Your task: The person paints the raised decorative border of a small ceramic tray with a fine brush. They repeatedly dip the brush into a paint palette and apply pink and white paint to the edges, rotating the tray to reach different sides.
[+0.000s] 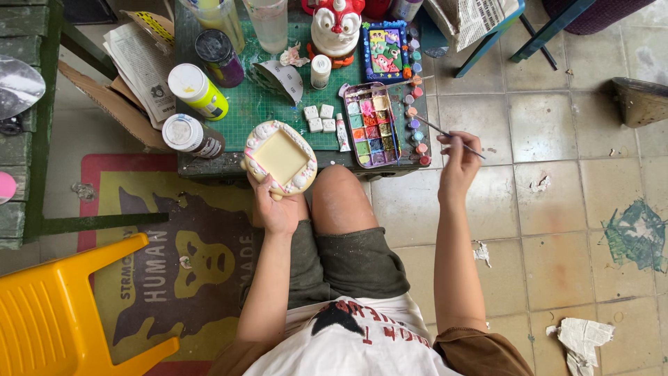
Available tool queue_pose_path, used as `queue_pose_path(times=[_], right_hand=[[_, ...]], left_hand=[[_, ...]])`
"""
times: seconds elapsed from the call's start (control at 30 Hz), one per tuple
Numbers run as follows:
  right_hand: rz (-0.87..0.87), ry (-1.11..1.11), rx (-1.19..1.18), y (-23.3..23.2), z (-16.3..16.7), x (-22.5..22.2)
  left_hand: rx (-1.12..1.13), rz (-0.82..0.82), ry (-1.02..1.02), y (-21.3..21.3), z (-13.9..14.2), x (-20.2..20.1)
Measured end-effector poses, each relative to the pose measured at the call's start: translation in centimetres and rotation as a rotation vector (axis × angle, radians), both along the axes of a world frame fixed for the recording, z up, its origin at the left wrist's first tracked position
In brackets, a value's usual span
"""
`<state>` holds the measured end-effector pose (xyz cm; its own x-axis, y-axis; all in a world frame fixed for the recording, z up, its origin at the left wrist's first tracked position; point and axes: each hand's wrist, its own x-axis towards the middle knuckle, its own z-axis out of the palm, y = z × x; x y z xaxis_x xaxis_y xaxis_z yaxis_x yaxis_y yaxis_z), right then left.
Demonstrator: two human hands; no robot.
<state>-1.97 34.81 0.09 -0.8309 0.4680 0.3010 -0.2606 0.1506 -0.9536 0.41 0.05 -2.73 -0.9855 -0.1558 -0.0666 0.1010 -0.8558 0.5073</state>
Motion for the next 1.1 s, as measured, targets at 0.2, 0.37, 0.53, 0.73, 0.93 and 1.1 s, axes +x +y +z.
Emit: queue_pose_path(times=[0.2, 0.37, 0.53, 0.73, 0.93, 1.1], right_hand=[[-0.017, -0.123, 0.42, -1.8, -1.5, -4.7], [-0.003, 0.007, 0.728, -3.3, -1.4, -6.3], [0.048, 0.005, 0.863, -3.5, -1.5, -6.8], [0.1, -0.008, 0.983, -3.2, -1.0, -7.3], [0.127, -0.053, 0.973, -2.8, -1.2, -7.9], [0.096, -0.009, 0.94, -2.9, -1.3, -7.8]], left_hand=[[-0.028, -0.076, -0.017, 0.4, -2.5, -0.3], [-0.048, -0.065, -0.057, 0.2, -3.2, -0.6], [-0.057, -0.056, -0.074, 0.2, -3.7, -0.4], [-0.057, -0.061, -0.088, 0.2, -4.0, -0.2], [-0.075, -0.063, -0.104, 0.7, -4.6, -0.3], [-0.092, -0.078, -0.103, 0.9, -3.7, -0.4]])
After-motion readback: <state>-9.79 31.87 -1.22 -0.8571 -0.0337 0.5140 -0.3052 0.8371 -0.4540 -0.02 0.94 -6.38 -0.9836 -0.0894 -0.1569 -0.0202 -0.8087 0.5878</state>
